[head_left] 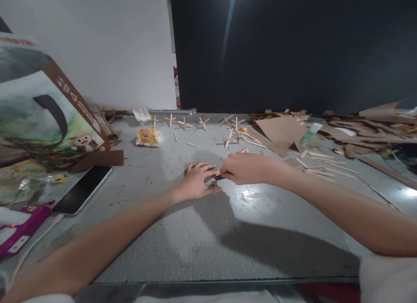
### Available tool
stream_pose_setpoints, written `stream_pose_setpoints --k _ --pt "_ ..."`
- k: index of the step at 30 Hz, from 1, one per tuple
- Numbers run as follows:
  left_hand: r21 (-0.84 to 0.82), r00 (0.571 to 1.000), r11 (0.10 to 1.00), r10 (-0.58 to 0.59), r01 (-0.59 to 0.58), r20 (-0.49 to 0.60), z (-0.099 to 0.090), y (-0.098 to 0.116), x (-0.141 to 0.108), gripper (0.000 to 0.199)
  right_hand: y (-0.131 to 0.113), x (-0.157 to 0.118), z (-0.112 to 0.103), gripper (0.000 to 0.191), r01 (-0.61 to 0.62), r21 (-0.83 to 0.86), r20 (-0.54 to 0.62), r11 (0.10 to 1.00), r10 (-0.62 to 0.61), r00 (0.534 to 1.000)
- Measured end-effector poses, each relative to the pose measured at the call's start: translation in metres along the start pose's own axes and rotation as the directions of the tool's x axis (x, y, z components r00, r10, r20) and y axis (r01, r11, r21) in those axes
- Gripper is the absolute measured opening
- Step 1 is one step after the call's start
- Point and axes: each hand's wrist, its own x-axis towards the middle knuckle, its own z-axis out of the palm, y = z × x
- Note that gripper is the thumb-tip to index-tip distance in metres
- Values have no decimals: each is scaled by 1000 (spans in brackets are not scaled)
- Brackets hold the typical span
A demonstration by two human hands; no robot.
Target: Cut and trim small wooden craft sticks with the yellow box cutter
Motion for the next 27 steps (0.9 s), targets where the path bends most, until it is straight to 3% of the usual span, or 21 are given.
stream_pose_setpoints --k 5,10,15,19,22,27 --pt "-153 996 988 -4 -10 -87 -6 2 -4 42 -1 -9 9 34 -72 155 -49 985 80 996" --pt "-406 970 910 -169 85 -176 -11 -3 -3 47 6 -23 35 40 -58 415 -156 908 134 979" --pt "-533 939 838 -270 120 -214 -7 -11 0 38 7 -36 57 47 -47 610 -317 791 298 900" --pt "-409 926 902 -263 137 -269 -6 -6 -2 25 8 -39 65 52 -54 652 -373 757 382 846" --pt "-184 945 979 -146 94 -294 -7 4 -6 14 11 -36 73 49 -76 660 -385 748 422 821" --pt "18 996 999 37 -36 -85 -9 17 -13 44 16 -27 86 42 -119 610 -440 784 459 772"
